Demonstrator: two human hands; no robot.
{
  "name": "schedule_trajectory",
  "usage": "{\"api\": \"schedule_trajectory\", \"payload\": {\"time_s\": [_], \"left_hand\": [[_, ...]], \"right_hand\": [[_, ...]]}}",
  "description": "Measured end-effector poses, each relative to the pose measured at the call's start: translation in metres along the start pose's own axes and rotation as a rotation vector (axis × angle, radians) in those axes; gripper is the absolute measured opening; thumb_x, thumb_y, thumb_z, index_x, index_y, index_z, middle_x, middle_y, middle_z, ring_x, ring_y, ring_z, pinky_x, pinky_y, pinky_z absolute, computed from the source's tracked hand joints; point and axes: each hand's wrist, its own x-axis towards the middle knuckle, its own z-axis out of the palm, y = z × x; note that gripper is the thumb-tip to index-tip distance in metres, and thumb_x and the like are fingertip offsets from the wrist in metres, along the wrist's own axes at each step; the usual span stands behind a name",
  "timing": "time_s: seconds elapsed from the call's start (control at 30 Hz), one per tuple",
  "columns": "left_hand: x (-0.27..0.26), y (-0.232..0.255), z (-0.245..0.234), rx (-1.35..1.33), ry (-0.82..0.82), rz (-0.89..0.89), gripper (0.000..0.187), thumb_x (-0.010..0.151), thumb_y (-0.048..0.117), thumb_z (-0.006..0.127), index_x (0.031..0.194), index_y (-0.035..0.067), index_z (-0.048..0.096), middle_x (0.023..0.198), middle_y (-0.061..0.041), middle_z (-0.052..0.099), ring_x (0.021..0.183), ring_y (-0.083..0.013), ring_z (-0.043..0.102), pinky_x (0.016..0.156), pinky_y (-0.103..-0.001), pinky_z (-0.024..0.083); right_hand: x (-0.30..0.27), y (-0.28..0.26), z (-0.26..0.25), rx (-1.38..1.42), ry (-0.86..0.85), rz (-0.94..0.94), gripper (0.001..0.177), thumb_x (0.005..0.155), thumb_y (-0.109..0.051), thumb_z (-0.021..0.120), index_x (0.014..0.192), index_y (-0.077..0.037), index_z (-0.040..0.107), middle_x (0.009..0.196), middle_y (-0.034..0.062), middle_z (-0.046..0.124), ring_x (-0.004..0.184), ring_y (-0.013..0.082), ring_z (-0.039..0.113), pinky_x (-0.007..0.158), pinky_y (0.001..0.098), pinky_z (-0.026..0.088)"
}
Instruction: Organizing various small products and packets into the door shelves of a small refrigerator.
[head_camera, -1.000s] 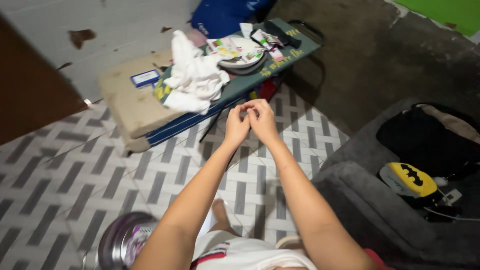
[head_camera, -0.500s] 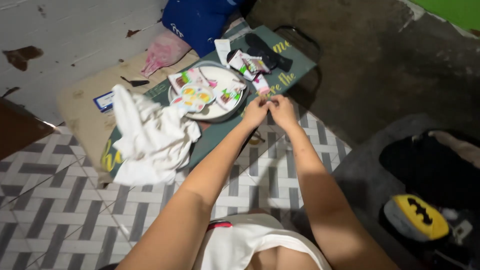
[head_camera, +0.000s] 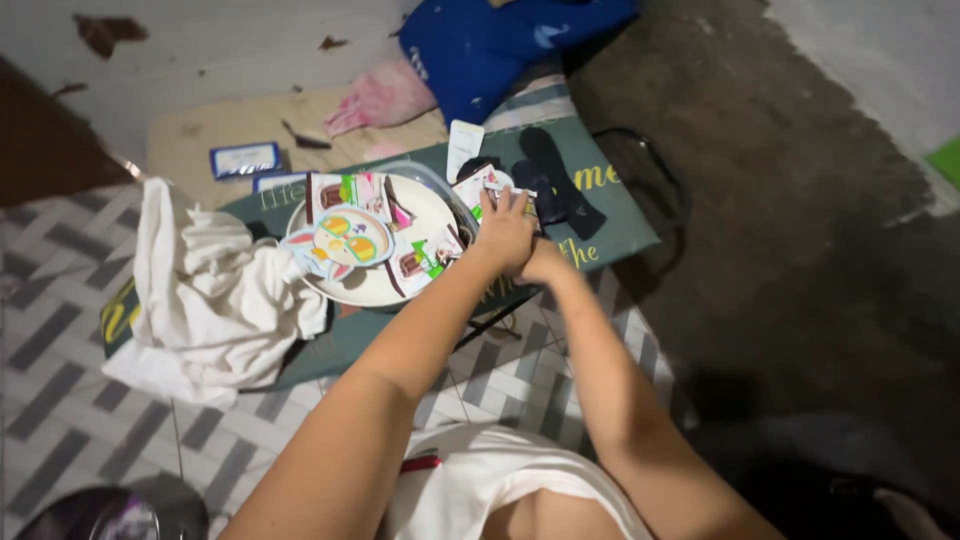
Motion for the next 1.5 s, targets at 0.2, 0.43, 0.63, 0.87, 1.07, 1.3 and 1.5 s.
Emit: {"api": "schedule_trajectory", "payload": {"time_s": [0.2,0.43,0.63,0.87,1.07,1.3,1.5], "left_hand": [[0.028,-0.018,0.062,-0.240,-0.076,-0.254,0.042,0.087,0.032,0.065,0.122,0.009,0.069,0.134,-0.013,0.062,0.127,-0.0369,0.054,0.101,-0.071,0.034],[-0.030,-0.112,-0.005,-0.542,0.698,-0.535,0.023,0.090,0.029,0.064,0.106,0.017,0.074,0.111,-0.011,0.071,0.112,-0.0356,0.059,0.100,-0.053,0.039],[-0.213,-0.218,-0.084,0.062,1.108,-1.047,0.065,0.078,0.038,0.078,0.137,0.017,0.061,0.151,-0.023,0.046,0.141,-0.0418,0.039,0.113,-0.053,0.034],[-0.338,-0.290,-0.086,-0.495,0.787,-1.215,0.039,0.101,0.040,0.068,0.094,0.002,0.075,0.085,-0.015,0.070,0.079,-0.0300,0.062,0.078,-0.049,0.051],[-0.341,-0.224,-0.136,-2.122,1.194,-0.533,0.041,0.103,0.037,0.049,0.112,0.001,0.066,0.095,-0.011,0.073,0.075,-0.0212,0.071,0.068,-0.036,0.059],[-0.370,-0.241,-0.099,-1.910,1.006,-0.621,0.033,0.096,0.018,0.064,0.127,0.012,0.057,0.090,-0.009,0.065,0.058,-0.0157,0.063,0.042,-0.032,0.052],[-0.369,-0.278,-0.079,-1.530,0.917,-0.707,0.039,0.090,0.012,0.071,0.126,0.002,0.059,0.102,-0.011,0.071,0.080,-0.0173,0.069,0.063,-0.032,0.056]], "right_hand": [[-0.054,0.013,-0.150,0.057,-0.318,0.148,0.050,0.068,-0.040,0.081,0.099,-0.001,0.080,0.082,0.0109,0.077,0.070,0.0214,0.070,0.060,0.0372,0.054],[-0.049,-0.094,-0.170,0.390,-0.104,-0.172,0.058,0.075,-0.011,0.080,0.129,-0.005,0.059,0.084,0.0085,0.069,0.064,0.0181,0.063,0.053,0.0323,0.051],[-0.018,-0.213,-0.080,0.822,-0.100,-0.564,0.062,0.082,-0.006,0.080,0.132,-0.002,0.045,0.107,0.0035,0.068,0.086,0.0055,0.071,0.064,0.0240,0.062],[-0.030,-0.335,-0.011,1.055,-0.422,-0.542,0.050,0.091,-0.012,0.075,0.132,-0.004,0.047,0.094,0.0082,0.068,0.062,0.0091,0.060,0.051,0.0238,0.049],[-0.052,-0.427,0.069,1.403,-0.419,-0.529,0.044,0.093,-0.010,0.071,0.128,-0.004,0.045,0.096,0.0061,0.069,0.067,0.0113,0.065,0.053,0.0254,0.052],[-0.065,-0.470,0.099,1.337,-0.384,-0.625,0.060,0.081,0.008,0.069,0.132,-0.007,0.042,0.099,0.0072,0.063,0.072,0.0147,0.065,0.056,0.0287,0.054],[-0.045,-0.472,0.132,1.253,-0.346,-0.682,0.062,0.085,0.010,0.063,0.141,-0.006,0.042,0.115,0.0053,0.059,0.099,0.0106,0.064,0.075,0.0275,0.057]]}}
